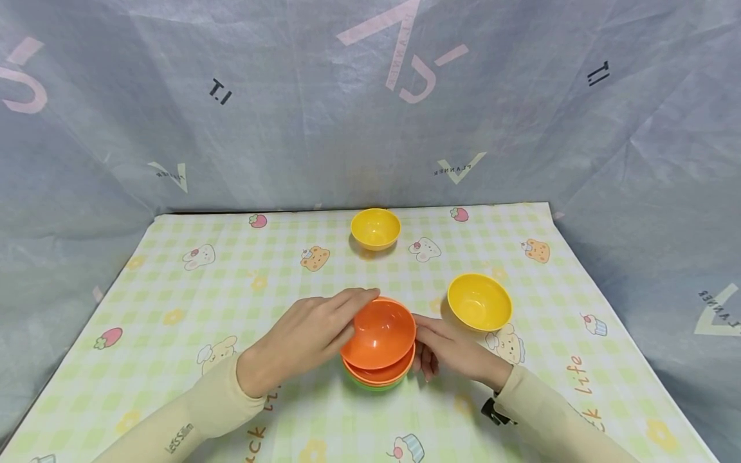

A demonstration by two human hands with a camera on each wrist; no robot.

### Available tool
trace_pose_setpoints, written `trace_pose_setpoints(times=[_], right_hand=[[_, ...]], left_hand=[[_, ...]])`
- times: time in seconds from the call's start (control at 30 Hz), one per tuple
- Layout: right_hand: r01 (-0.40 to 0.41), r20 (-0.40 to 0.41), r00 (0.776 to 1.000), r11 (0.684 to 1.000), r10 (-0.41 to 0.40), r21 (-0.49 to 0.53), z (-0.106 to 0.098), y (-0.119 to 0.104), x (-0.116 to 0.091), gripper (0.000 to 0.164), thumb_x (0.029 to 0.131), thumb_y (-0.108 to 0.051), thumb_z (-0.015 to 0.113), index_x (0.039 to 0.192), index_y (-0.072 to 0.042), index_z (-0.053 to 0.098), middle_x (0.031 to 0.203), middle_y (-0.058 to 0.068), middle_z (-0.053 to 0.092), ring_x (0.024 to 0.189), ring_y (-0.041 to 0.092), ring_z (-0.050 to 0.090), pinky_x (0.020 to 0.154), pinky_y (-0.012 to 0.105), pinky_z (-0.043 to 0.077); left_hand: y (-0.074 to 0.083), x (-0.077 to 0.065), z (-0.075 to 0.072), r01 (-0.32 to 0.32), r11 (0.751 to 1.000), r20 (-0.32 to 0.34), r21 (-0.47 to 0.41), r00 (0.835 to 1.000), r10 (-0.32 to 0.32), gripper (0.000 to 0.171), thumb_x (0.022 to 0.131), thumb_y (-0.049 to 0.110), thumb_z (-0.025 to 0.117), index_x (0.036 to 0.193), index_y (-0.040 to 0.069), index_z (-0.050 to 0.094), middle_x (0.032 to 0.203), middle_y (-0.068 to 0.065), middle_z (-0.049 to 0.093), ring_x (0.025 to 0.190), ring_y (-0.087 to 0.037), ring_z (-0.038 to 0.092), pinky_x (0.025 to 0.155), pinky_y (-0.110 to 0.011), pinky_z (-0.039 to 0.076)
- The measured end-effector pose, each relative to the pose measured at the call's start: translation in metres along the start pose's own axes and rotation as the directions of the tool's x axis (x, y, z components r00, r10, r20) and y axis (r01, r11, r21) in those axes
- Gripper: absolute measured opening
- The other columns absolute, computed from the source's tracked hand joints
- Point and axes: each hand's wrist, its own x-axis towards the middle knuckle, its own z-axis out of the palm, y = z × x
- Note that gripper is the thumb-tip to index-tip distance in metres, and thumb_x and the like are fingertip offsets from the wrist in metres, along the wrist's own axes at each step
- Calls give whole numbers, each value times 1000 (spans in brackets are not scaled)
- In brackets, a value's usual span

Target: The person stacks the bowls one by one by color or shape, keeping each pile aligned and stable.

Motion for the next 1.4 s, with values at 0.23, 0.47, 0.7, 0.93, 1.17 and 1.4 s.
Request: trace_pose_setpoints(times=[0.23,0.47,0.7,0.93,1.17,1.4], right_hand=[[5,6,1000,1000,-5,15,0,0,0,36,109,-17,22,116,-5,55,74,25,59,56,34,56,49,41,51],[15,19,1000,999,-16,39,-2,2,-1,38,109,-16,19,119,-3,53,76,25,59,57,36,56,49,42,51],[23,22,999,999,-24,46,-2,2,-1,38,109,-16,19,122,-2,52,76,25,60,56,36,55,48,42,51],[15,10,1000,999,-16,50,-1,-1,-1,36,109,-16,21,123,-3,51,78,27,60,56,35,56,48,39,51],[-5,-7,1000,999,5,49,-1,-1,-1,37,109,-19,21,121,-9,54,78,24,61,57,35,56,49,35,51],[13,-4,1000,999,-12,53,-1,2,-1,37,109,-18,21,119,-9,54,78,23,62,57,35,57,48,35,52]], left_hand=[[0,0,1,7,1000,16,-8,1000,-7,49,90,13,55,138,10,47,123,-1,59,69,-10,61,57,-24,54],[-1,-1,3,29,999,27,-36,999,-28,53,90,12,54,141,11,44,123,-1,59,73,-10,61,58,-25,54],[-3,-1,6,32,998,29,-51,999,-31,54,90,11,51,143,13,43,120,1,60,70,-9,59,57,-24,53],[-4,-1,9,46,996,40,-71,998,-43,53,91,11,49,144,16,42,119,2,61,56,-8,48,53,-23,50],[-6,-2,12,58,995,50,-85,997,-54,53,93,12,49,145,16,41,118,2,62,59,-7,52,55,-24,51],[-7,-3,13,73,989,69,-126,996,-65,53,95,13,50,146,18,39,120,2,62,63,-8,55,58,-24,52]])
